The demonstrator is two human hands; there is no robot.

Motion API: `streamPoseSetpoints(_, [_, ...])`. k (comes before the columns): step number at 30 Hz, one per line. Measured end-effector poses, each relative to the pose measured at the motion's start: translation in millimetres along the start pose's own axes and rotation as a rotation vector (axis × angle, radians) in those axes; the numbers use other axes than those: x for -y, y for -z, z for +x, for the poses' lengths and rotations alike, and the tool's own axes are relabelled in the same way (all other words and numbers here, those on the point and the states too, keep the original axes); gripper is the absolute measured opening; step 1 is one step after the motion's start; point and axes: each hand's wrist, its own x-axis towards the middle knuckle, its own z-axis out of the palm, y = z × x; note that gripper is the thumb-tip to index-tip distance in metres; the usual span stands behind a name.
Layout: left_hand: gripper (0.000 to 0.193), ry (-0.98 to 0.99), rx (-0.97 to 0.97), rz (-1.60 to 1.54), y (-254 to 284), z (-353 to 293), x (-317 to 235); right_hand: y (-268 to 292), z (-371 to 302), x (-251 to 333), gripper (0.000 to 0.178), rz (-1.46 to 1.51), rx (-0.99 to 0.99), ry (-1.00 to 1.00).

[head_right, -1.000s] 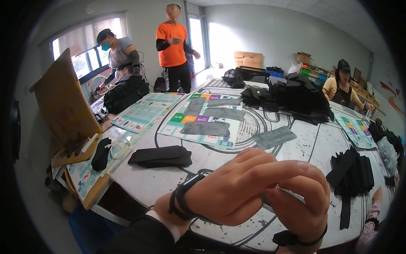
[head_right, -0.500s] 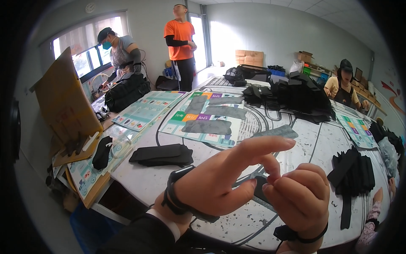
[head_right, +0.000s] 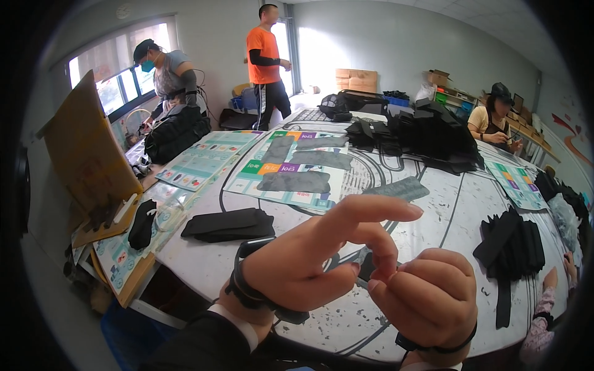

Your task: Manually aligning and assembling black shoe components on a work surface.

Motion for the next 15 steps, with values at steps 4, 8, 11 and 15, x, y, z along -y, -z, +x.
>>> streamPoseSetpoints(4, [0.068, -0.033, 0.011, -0.072, -1.1, -0.2, -1.5, 2.2, -0.9, 4.8, 0.024, 0.011, -0.024, -0.035])
streamPoseSetpoints(8, [0.065, -0.088, -0.017, -0.069, -2.4, -0.7, 0.6, 3.0, -2.7, 6.8, 0.024, -0.021, -0.043, -0.092])
streamPoseSetpoints(11, [0.064, -0.101, -0.046, -0.027, -4.5, -2.1, -1.5, -1.0, -2.2, 7.5, 0.023, -0.023, -0.090, -0.095])
streamPoseSetpoints(15, [0.063, -0.108, -0.037, 0.028, -3.8, -1.6, -1.1, -2.2, -2.0, 3.1, 0.022, 0.021, -0.091, -0.084])
